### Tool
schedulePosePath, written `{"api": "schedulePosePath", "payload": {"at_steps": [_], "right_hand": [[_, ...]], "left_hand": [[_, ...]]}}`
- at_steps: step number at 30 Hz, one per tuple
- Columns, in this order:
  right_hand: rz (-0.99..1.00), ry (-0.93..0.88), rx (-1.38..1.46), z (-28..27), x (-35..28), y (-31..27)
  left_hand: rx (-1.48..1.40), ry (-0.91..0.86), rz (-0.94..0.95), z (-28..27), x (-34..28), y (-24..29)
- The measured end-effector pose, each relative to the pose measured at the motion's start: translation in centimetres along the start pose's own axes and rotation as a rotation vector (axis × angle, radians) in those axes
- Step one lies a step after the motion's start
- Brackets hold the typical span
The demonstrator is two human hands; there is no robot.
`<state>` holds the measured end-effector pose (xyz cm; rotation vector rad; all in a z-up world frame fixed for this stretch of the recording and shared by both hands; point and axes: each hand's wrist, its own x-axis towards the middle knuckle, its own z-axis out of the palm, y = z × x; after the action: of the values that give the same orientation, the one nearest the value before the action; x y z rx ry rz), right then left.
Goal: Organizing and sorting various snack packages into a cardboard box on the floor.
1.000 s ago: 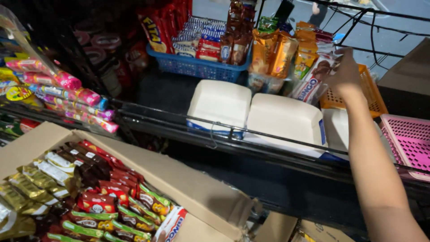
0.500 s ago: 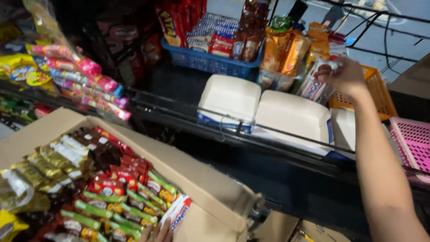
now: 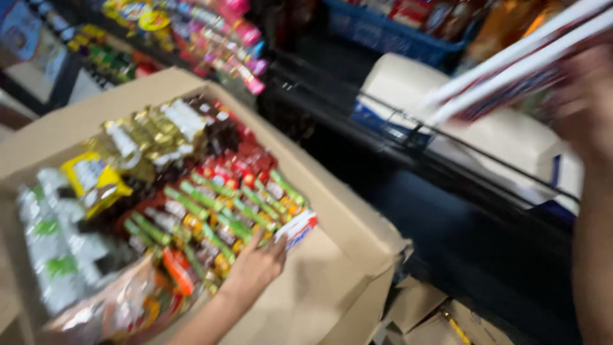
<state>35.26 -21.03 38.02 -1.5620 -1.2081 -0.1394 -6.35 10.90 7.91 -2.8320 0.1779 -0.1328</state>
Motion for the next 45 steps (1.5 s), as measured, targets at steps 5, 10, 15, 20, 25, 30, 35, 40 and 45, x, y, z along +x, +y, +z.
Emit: {"api": "schedulePosePath", "payload": {"at_steps": [5, 10, 15, 20, 25, 30, 35, 40, 45], "right_hand": [[0.318, -0.311, 0.250, 18.3, -4.0, -3.9], [0.392, -0.547, 0.329, 26.6, -7.2, -2.9], [0.524, -0.642, 0.390, 28.7, -8.1, -2.4], [0.531, -0.587, 0.529, 29.2, -9.1, -1.8], [0.471, -0.675, 0.336, 29.4, -9.4, -1.8], [0.487, -0.709, 0.231, 29.3, -9.1, -2.4], [0.289, -0.662, 0.222, 29.0, -7.8, -4.2], [0.059, -0.506, -0.100, 29.4, -7.2, -5.0], [0.012, -0.638, -0.145, 30.8, -8.6, -4.5]], "left_hand": [[-0.066, 0.013, 0.003, -2.4, -0.3, -0.9], [-0.391, 0.225, -0.098, -7.1, -0.1, -2.3], [-0.900, 0.290, -0.407, -9.0, 1.1, -3.2], [-1.495, 0.448, -0.266, -9.8, 1.8, -2.2], [-1.374, 0.191, -0.417, -9.3, 1.3, -2.5], [-1.380, 0.124, -0.340, -9.5, 1.0, -2.9], [-1.336, 0.203, -0.322, -9.3, 1.1, -3.1], [-1.065, 0.062, -0.486, -13.0, 0.2, -4.3], [-1.001, -0.414, -0.341, -5.7, -0.2, 0.2]]}}
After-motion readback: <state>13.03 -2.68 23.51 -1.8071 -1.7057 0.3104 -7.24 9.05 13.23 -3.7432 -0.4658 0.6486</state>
